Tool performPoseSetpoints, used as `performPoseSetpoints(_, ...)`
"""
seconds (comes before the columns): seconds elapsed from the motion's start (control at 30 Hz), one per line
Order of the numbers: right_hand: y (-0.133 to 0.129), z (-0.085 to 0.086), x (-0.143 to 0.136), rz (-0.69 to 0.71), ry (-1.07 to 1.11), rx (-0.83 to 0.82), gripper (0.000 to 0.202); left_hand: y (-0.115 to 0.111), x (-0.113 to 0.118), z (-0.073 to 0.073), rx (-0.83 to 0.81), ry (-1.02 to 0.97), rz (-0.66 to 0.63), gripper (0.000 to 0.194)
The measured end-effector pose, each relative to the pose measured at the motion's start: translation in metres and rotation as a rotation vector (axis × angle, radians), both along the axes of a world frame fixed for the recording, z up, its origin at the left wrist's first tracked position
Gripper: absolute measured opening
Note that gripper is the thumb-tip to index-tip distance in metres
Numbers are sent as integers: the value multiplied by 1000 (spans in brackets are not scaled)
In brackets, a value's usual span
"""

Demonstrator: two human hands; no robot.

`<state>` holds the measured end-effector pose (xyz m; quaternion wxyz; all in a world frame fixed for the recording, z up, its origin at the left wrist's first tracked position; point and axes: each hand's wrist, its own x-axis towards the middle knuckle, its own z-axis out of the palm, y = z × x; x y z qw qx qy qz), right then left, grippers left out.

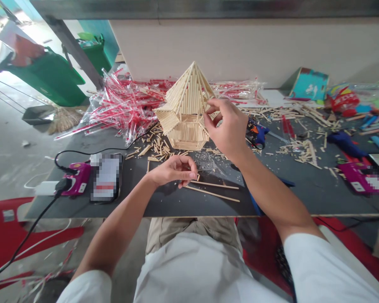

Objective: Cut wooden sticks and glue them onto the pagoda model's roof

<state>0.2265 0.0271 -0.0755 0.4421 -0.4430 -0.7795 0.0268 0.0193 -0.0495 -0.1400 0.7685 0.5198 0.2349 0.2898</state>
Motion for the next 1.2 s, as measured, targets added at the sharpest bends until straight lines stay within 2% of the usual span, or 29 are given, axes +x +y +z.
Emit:
performPoseSetpoints(0.2,0,2,-2,-14,64,-70,27,0,0,0,16,16,-29,26)
performPoseSetpoints(0.43,0,7,1,41,130,-191,26,0,0,4,39,72,-46,30)
performPoseSetpoints(0.73,17,-5,7,119,286,-368,26,0,0,3,58,79,-63,28)
performPoseSetpoints(0.9,22,-10,4,141,352,-403,25,0,1,3,61,73,-67,26)
performPoseSetpoints(1.2,20,-4,-1,194,498,-516,18,1,0,3,69,90,-83,30)
